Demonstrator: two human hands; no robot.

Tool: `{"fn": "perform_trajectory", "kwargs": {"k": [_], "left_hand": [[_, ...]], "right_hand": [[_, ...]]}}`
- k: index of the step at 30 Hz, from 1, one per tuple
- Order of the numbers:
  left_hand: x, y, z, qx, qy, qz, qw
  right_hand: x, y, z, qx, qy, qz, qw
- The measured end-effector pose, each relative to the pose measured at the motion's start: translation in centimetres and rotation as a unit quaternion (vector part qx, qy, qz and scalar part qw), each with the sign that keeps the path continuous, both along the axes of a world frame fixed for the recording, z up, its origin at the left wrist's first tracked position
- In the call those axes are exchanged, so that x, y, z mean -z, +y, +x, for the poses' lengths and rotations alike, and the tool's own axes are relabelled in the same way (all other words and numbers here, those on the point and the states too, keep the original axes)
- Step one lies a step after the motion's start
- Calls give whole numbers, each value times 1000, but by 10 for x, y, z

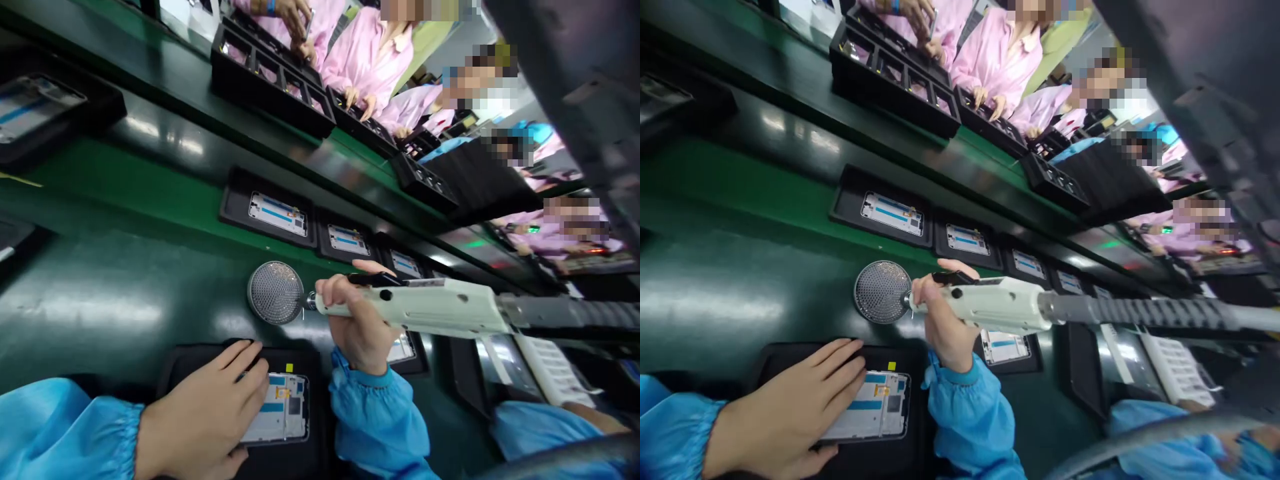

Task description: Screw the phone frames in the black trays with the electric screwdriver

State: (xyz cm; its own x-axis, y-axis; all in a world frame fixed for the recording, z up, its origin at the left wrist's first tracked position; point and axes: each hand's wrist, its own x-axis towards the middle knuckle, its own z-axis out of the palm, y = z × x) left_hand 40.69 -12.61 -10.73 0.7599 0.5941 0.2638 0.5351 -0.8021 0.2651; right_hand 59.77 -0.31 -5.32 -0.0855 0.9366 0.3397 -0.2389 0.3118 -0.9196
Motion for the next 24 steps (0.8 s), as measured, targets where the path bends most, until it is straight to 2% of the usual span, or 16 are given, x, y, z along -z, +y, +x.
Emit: {"fn": "perform_trajectory", "kwargs": {"k": [3, 10, 24], "left_hand": [[1, -1, 4, -4, -15, 16, 1000], [4, -2, 8, 7, -45, 45, 998], [1, 0, 7, 15, -36, 29, 999]], "right_hand": [[6, 0, -11, 9, -26, -20, 999], [21, 2, -13, 22, -46, -63, 997], [25, 4, -17, 28, -57, -64, 996]]}}
